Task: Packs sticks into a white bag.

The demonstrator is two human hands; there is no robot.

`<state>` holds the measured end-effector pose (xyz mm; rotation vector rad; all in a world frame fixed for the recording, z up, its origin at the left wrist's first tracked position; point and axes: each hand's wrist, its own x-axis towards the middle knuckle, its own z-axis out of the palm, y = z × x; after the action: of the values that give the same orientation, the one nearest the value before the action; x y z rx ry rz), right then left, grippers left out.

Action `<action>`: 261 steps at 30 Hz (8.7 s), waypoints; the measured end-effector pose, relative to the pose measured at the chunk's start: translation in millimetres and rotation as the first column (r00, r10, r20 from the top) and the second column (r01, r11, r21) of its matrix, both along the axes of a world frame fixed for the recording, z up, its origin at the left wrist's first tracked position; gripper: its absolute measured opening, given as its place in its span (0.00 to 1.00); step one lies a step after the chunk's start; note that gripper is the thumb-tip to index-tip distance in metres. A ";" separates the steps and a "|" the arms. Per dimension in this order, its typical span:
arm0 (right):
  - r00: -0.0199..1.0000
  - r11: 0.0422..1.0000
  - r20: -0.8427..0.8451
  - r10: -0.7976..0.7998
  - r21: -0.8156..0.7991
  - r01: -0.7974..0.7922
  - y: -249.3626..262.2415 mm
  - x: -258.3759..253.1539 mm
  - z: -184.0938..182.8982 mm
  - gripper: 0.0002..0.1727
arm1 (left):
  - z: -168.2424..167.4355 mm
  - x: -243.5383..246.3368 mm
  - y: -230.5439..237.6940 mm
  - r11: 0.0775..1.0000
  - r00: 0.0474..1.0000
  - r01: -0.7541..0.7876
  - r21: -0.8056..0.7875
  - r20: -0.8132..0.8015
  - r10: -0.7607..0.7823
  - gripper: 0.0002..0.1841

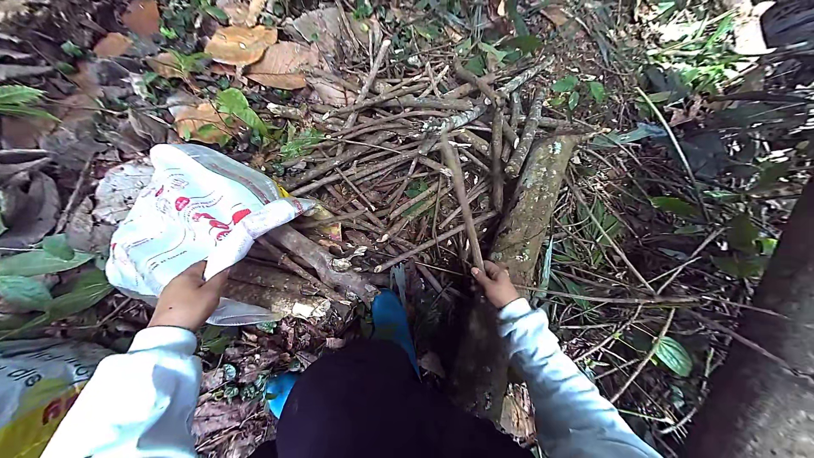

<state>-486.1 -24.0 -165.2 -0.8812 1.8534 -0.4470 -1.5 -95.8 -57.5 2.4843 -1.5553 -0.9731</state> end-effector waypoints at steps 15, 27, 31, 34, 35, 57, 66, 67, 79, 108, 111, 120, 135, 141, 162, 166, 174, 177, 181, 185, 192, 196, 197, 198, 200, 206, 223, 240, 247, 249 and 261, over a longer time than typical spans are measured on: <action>0.880 0.853 -0.354 -0.316 0.301 0.427 -228.6 167.2 -138.1 0.68 | 1.9 1.2 1.6 1.000 1.000 -0.004 0.027 0.005 0.003 0.19; 0.840 0.824 -0.097 -0.535 0.159 0.543 -185.8 125.6 -110.4 0.56 | -0.8 1.6 0.8 0.999 1.000 0.006 0.037 -0.009 -0.005 0.19; 0.798 0.839 0.258 -0.545 0.160 0.521 -107.4 103.4 -58.3 0.25 | 1.8 -7.0 -0.5 1.000 1.000 -0.009 0.010 -0.005 0.009 0.21; 0.827 0.897 0.347 -0.442 0.187 0.401 -41.0 89.0 2.5 0.31 | 5.4 -16.4 -2.5 1.000 1.000 -0.026 0.004 -0.010 0.026 0.23; 0.843 0.917 0.364 -0.397 0.201 0.345 -20.7 81.0 19.2 0.34 | 6.6 -18.4 -3.6 0.999 0.999 -0.036 0.009 -0.007 0.036 0.24; 0.338 0.317 -0.385 0.859 -0.119 -0.941 -106.5 327.4 68.5 0.34 | 0.4 -0.9 9.7 0.985 0.998 -0.025 -0.169 -0.055 0.016 0.19; 0.843 0.756 -0.070 0.533 -0.408 -0.511 -138.7 172.1 9.7 0.18 | -1.3 35.9 16.0 0.963 0.991 -0.124 -0.238 -0.079 0.108 0.20; 0.909 0.862 -0.098 0.405 -0.292 -0.415 -139.5 141.5 -17.1 0.19 | -2.2 39.3 14.3 0.954 0.990 -0.133 -0.268 -0.077 0.116 0.20; 0.761 0.810 -0.306 0.572 0.358 -0.465 -150.4 174.7 -129.9 0.47 | 2.8 17.3 -1.1 0.989 0.996 -0.068 -0.134 -0.061 0.060 0.16; 0.818 0.755 -0.295 0.493 0.613 -0.233 -41.2 104.7 -96.2 0.56 | -1.7 22.1 7.0 0.998 0.999 0.014 -0.061 -0.030 -0.016 0.18; 0.871 0.871 -0.396 0.290 0.487 -0.069 -29.0 105.5 -108.1 0.53 | -2.6 20.4 6.7 0.999 0.999 0.018 -0.045 -0.039 -0.020 0.18; 0.848 0.750 -0.178 0.499 0.580 -0.319 -40.6 79.6 -95.0 0.39 | -5.9 26.5 13.5 0.999 0.998 0.037 -0.036 -0.040 -0.038 0.18; 0.636 0.526 -0.058 0.769 0.622 -0.579 -40.6 105.8 -16.8 0.28 | 4.4 16.0 7.4 0.994 0.997 0.077 0.076 0.009 -0.078 0.21; 0.722 0.581 -0.060 0.690 0.641 -0.502 -22.3 65.7 42.9 0.22 | 0.9 20.0 10.5 0.992 0.995 0.101 0.080 0.011 -0.103 0.23; 0.987 0.996 -0.158 0.043 -0.076 -0.055 124.5 -66.9 199.5 0.26 | -6.2 17.1 10.5 0.978 0.976 0.194 0.073 0.088 -0.200 0.23; 0.974 0.978 0.113 -0.194 -0.049 0.201 62.6 -42.5 137.7 0.22 | -4.1 16.3 10.5 0.977 0.972 0.196 0.084 0.115 -0.205 0.24; 0.347 0.563 0.792 -0.502 -0.005 0.826 -90.3 66.9 -3.9 0.15 | -4.9 18.2 9.0 0.979 0.979 0.178 0.094 0.088 -0.186 0.22; 0.466 0.569 0.502 -0.728 0.066 0.819 -120.4 112.9 -65.0 0.27 | -3.0 15.0 7.6 0.984 0.987 0.147 0.099 0.046 -0.152 0.23; 0.971 0.944 -0.002 -0.240 0.234 0.234 -124.0 137.4 -107.2 0.27 | -3.1 13.8 5.2 0.980 0.990 0.140 0.143 0.012 -0.143 0.23; 0.855 0.854 0.127 -0.503 0.224 0.469 -126.1 150.3 -116.8 0.28 | -5.4 13.9 3.1 0.978 0.991 0.132 0.164 -0.018 -0.130 0.22; 0.327 0.596 0.596 -0.733 0.333 0.730 -128.4 122.2 -134.0 0.21 | -8.0 13.6 3.4 0.981 0.992 0.127 0.149 -0.007 -0.127 0.23; 0.110 0.422 0.677 -0.728 0.316 0.850 -125.8 106.9 -100.5 0.21 | -7.5 8.3 3.6 0.979 0.990 0.138 0.153 0.019 -0.143 0.24; 0.143 0.424 0.663 -0.735 0.284 0.860 -130.1 104.2 -96.2 0.19 | -6.2 7.4 4.2 0.978 0.988 0.144 0.153 0.025 -0.150 0.24; 0.171 0.420 0.642 -0.747 0.257 0.870 -135.5 102.3 -90.2 0.19 | -4.4 6.6 4.6 0.977 0.988 0.147 0.152 0.028 -0.153 0.24; 0.231 0.458 0.605 -0.762 0.250 0.853 -141.0 99.7 -61.8 0.24 | 0.6 5.5 4.1 0.975 0.986 0.154 0.157 0.035 -0.162 0.24; 0.795 0.917 0.469 -0.385 0.098 0.387 -60.2 85.4 30.1 0.13 | -1.8 1.2 1.7 0.991 0.994 0.087 0.105 0.057 -0.093 0.25; 0.461 0.550 -0.349 0.816 0.223 -0.805 27.6 93.5 101.5 0.46 | -2.9 6.0 0.1 0.987 0.991 -0.053 -0.150 -0.131 0.033 0.20; 0.641 0.670 -0.290 0.711 0.002 -0.742 -117.8 345.7 58.6 0.38 | -3.2 -29.3 -5.6 0.986 0.996 0.064 -0.153 -0.045 -0.072 0.20; 0.361 0.352 -0.221 0.906 -0.078 -0.933 -150.8 339.3 32.4 0.41 | -5.0 4.3 -1.2 0.992 0.998 -0.007 -0.128 -0.062 -0.001 0.21; 0.427 0.365 -0.129 0.895 -0.340 -0.867 -150.6 281.4 36.3 0.33 | -9.2 26.9 3.6 0.976 0.990 -0.115 -0.186 -0.102 0.097 0.20; 0.693 0.685 -0.063 0.719 0.232 -0.690 -80.1 168.0 -111.1 0.35 | -13.0 48.3 -4.6 0.904 0.953 -0.300 -0.305 -0.142 0.269 0.17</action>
<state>-318.1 -104.1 -276.3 -1.4340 1.4847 0.2963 46.8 -100.5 -70.5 2.3067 -1.1662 -0.7140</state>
